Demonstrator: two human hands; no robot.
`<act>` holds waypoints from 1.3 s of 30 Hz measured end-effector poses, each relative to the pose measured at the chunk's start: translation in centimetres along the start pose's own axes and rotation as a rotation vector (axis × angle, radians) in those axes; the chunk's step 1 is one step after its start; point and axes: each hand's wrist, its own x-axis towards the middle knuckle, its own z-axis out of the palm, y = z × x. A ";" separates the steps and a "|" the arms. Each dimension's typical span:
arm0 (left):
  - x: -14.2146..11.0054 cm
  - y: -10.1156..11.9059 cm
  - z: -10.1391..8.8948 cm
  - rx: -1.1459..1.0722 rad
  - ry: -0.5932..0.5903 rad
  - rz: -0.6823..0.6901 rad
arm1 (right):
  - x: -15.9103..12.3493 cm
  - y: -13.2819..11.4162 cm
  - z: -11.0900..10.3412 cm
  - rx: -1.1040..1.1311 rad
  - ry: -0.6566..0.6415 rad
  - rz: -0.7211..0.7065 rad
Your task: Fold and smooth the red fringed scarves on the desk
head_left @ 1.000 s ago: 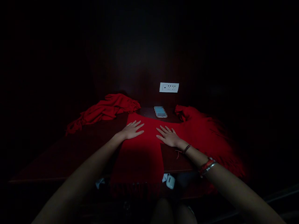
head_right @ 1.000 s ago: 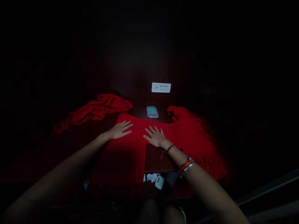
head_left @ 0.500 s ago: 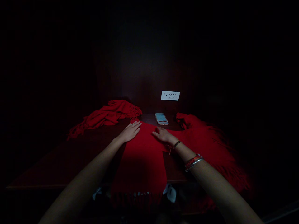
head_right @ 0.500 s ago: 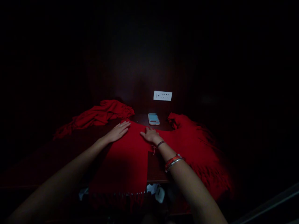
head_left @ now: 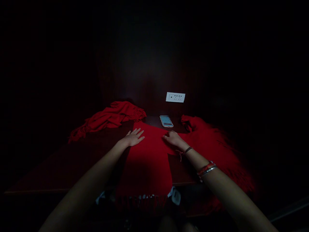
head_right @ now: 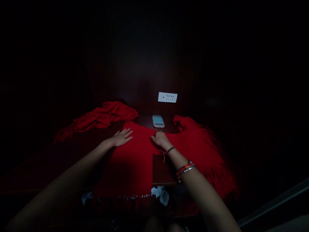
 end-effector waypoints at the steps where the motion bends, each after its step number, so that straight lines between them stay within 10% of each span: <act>1: -0.1 0.1 0.0 0.013 0.019 -0.003 | 0.0 0.0 -0.8 -0.001 0.028 -0.007; 6: -0.3 0.6 0.0 0.061 0.221 0.096 | 0.1 -0.6 -1.7 -0.005 0.177 -0.130; 13: -0.5 0.7 0.2 -0.015 0.069 0.087 | 1.1 0.4 2.8 -0.013 0.034 -0.091; 21: -1.7 -2.3 -1.8 -0.092 -0.023 0.182 | 4.2 1.9 0.9 -0.048 0.249 -0.038; 39: -2.6 -2.2 -2.7 -0.073 -0.214 0.033 | 3.6 5.3 -0.3 -0.056 0.123 0.098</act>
